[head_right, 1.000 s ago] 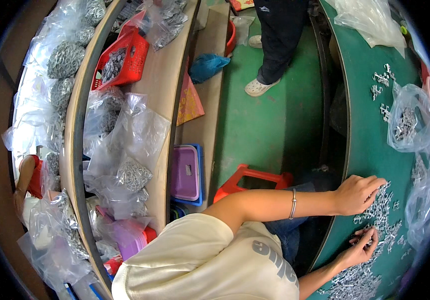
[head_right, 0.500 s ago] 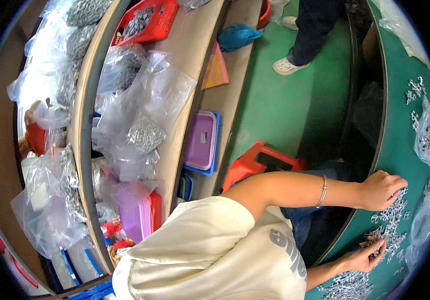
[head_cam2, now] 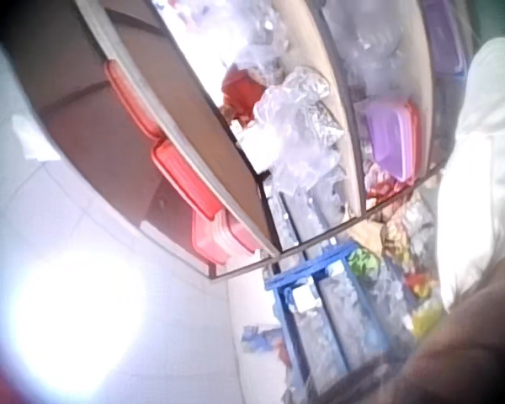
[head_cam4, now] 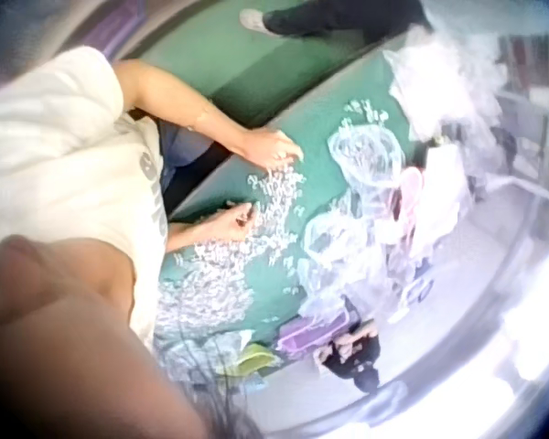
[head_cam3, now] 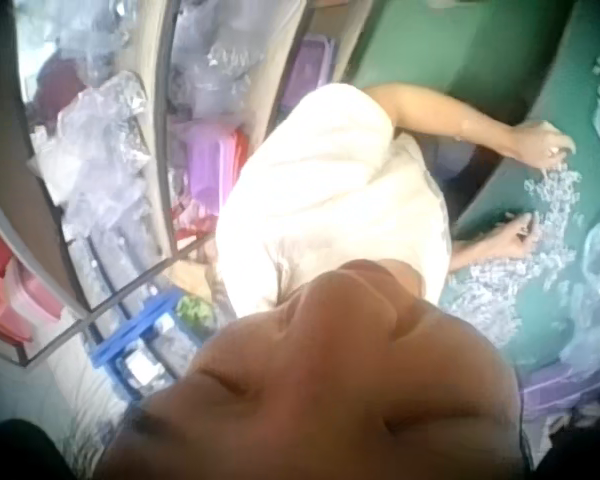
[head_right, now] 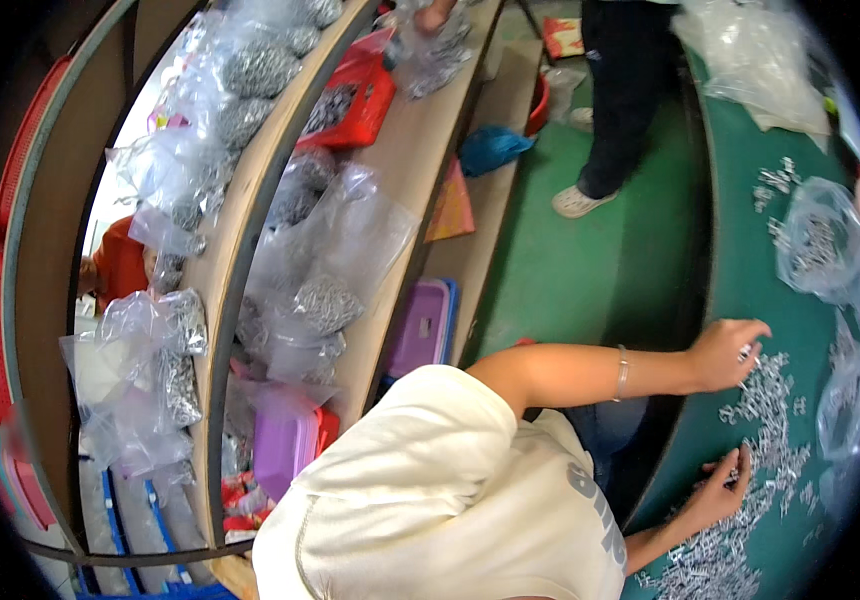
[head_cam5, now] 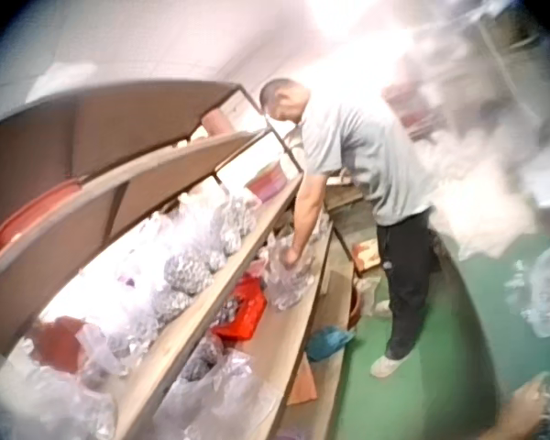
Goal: The person sorts small metal pieces by hand from a large pile on a table, occasionally pointing at a phone screen held by another person.
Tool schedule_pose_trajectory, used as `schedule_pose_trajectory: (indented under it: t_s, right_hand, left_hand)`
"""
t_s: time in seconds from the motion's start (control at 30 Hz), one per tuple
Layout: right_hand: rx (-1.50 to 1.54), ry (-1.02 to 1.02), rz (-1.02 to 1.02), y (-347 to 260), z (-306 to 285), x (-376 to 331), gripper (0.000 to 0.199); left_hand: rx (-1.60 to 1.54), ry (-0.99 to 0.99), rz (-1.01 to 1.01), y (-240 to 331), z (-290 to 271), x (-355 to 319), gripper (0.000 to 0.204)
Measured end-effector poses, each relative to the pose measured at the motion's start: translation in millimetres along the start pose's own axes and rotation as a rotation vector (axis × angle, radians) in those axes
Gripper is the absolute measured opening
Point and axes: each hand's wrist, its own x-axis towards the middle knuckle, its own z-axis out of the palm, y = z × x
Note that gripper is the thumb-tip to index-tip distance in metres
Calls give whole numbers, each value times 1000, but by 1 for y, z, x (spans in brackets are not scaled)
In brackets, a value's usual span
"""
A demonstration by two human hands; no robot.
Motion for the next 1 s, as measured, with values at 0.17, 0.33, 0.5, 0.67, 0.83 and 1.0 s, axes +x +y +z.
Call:
schedule_pose_trajectory:
  t_s: [0.17, 0.33, 0.5, 0.67, 0.83, 1.0]
  right_hand:
    - [-24, 28, -64, -2, 1, 3, 25]
    - [-75, 76, -60, 2, 2, 7, 26]
    - [-127, 83, -49, -16, -6, 2, 26]
    - [-181, 147, -6, -9, -22, 4, 24]
    - [-419, 279, -262, 3, -30, 16, 23]
    - [-517, 241, -256, -27, -8, 27, 27]
  left_hand:
    - [-2, 20, 9, 2, -9, 3, 15]
    - [39, 21, 53, 1, -5, 5, 15]
    - [58, -19, 20, 1, -2, 5, 16]
    - [76, -70, 11, 4, -3, 4, 16]
    - [103, -199, 79, 8, -7, 2, 23]
    - [292, -535, 85, 31, -13, -1, 30]
